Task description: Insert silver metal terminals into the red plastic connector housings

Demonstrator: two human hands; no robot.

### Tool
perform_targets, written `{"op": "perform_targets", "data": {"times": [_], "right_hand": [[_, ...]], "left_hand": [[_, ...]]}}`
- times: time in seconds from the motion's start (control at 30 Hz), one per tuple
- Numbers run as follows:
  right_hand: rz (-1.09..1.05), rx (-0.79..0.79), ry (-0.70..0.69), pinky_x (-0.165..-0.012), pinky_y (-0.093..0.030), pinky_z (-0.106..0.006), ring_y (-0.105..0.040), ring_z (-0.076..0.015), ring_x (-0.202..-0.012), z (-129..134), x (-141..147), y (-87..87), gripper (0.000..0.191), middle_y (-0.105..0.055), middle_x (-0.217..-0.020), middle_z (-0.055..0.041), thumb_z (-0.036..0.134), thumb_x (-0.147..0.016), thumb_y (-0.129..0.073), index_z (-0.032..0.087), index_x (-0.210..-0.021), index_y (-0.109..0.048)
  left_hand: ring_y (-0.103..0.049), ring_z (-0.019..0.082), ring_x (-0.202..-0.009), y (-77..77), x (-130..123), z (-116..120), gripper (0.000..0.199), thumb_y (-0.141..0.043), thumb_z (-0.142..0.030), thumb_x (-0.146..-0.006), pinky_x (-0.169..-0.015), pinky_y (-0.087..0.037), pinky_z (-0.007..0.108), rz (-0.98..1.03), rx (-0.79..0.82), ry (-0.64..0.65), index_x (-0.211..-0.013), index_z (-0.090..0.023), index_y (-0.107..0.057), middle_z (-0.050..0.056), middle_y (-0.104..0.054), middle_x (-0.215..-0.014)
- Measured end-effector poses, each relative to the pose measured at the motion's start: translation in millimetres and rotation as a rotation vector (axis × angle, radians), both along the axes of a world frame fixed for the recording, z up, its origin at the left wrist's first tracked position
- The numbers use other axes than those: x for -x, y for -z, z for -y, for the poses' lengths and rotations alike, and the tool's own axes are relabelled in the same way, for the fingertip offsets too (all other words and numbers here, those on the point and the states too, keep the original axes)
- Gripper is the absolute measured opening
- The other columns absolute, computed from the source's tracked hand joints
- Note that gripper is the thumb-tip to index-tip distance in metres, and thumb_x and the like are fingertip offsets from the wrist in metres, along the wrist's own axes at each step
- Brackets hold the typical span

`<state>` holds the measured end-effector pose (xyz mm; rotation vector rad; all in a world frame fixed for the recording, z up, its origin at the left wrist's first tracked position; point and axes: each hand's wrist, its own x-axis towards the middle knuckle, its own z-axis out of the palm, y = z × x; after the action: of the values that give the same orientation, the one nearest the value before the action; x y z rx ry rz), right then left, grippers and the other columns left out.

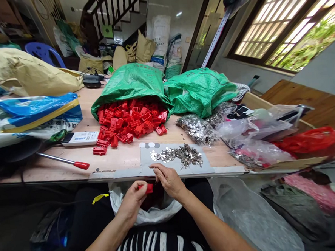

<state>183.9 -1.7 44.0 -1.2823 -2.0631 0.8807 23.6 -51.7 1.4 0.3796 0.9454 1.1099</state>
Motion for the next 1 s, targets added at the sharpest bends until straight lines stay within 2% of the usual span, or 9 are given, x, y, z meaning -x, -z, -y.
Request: {"op": "perform_targets", "data": {"times": [0.1,0.17,0.37,0.5,0.67,0.77,0.83,0.9,1.0], "right_hand": [[0.042,-0.091,0.004,-0.077,-0.046,-0.026,-0.063,-0.0152,-0.08,-19,9,0.0,0.028,-0.067,-0.088,-0.0035,0.032,-0.097,-0.042,0.021,-0.116,-0.059],[0.093,-0.165,-0.004,-0.087,-0.045,-0.03,-0.061,-0.0173,-0.096,-33,19,-0.5,0.025,-0.065,-0.104,-0.0069,0.027,-0.094,-0.047,0.02,-0.115,-0.06],[0.267,-0.219,-0.114,-0.098,-0.044,-0.034,-0.051,-0.0202,-0.119,-70,67,-5.4,0.041,-0.046,-0.137,-0.0089,0.025,-0.091,-0.053,0.025,-0.132,-0.049],[0.36,-0.211,-0.116,-0.1,-0.042,-0.04,-0.045,-0.0254,-0.126,-88,100,-2.0,0.054,-0.033,-0.147,-0.0116,0.026,-0.089,-0.056,0.027,-0.14,-0.039],[0.372,-0.124,-0.062,-0.103,-0.039,-0.04,-0.044,-0.0265,-0.128,-99,116,1.6,0.054,-0.038,-0.144,-0.0164,0.023,-0.087,-0.056,0.017,-0.138,-0.04],[0.233,-0.118,-0.094,-0.106,-0.035,-0.037,-0.04,-0.0239,-0.13,-89,104,-5.0,0.05,-0.043,-0.142,-0.0147,0.022,-0.087,-0.057,0.016,-0.135,-0.044],[0.061,-0.089,-0.129,-0.103,-0.036,-0.036,-0.046,-0.0223,-0.123,-74,90,-12.0,0.046,-0.05,-0.135,-0.0119,0.023,-0.086,-0.058,0.018,-0.131,-0.05],[-0.16,0.05,-0.145,-0.093,-0.042,-0.032,-0.054,-0.0198,-0.108,-54,71,-19.3,0.042,-0.057,-0.124,-0.0092,0.027,-0.085,-0.061,0.019,-0.126,-0.055],[-0.508,0.494,-0.187,-0.062,-0.041,-0.023,-0.053,-0.0115,-0.07,-21,41,-27.3,0.048,-0.061,-0.086,-0.0032,0.041,-0.084,-0.063,0.018,-0.125,-0.057]], "left_hand": [[-0.061,0.023,-0.108,11.5,2,-1,0.034,-0.084,-0.023,-0.059,-0.1,-0.04,0.034,-0.107,-0.034,0.017,-0.09,-0.016,-0.071,0.01,-0.071,-0.106],[-0.057,0.026,-0.116,14.7,2,-3,0.037,-0.083,-0.026,-0.058,-0.103,-0.037,0.037,-0.17,-0.06,0.056,-0.092,-0.016,-0.072,0.013,-0.069,-0.113],[-0.059,0.03,-0.111,16.7,4,-6,0.036,-0.081,-0.032,-0.06,-0.102,-0.037,0.043,-0.282,-0.075,0.093,-0.091,-0.017,-0.073,0.014,-0.07,-0.11],[-0.061,0.031,-0.108,24.7,4,-5,0.036,-0.08,-0.034,-0.061,-0.099,-0.04,0.043,-0.304,-0.088,0.095,-0.092,-0.017,-0.073,0.015,-0.071,-0.108],[-0.062,0.031,-0.106,34.3,5,-7,0.043,-0.081,-0.04,-0.058,-0.096,-0.043,0.042,-0.319,-0.099,0.095,-0.093,-0.016,-0.073,0.015,-0.071,-0.106],[-0.062,0.028,-0.107,29.2,8,-7,0.044,-0.079,-0.041,-0.062,-0.098,-0.043,0.039,-0.291,-0.106,0.087,-0.097,-0.016,-0.07,0.013,-0.071,-0.106],[-0.064,0.026,-0.104,21.9,11,-7,0.042,-0.075,-0.042,-0.068,-0.096,-0.045,0.038,-0.25,-0.108,0.081,-0.101,-0.016,-0.068,0.012,-0.072,-0.104],[-0.066,0.024,-0.098,14.7,12,-5,0.04,-0.07,-0.041,-0.075,-0.09,-0.05,0.038,-0.24,-0.152,0.06,-0.105,-0.016,-0.064,0.011,-0.071,-0.102],[-0.068,0.021,-0.093,9.3,12,-2,0.045,-0.068,-0.036,-0.078,-0.084,-0.054,0.037,-0.383,-0.325,-0.115,-0.117,-0.021,-0.052,0.008,-0.066,-0.109]]}}
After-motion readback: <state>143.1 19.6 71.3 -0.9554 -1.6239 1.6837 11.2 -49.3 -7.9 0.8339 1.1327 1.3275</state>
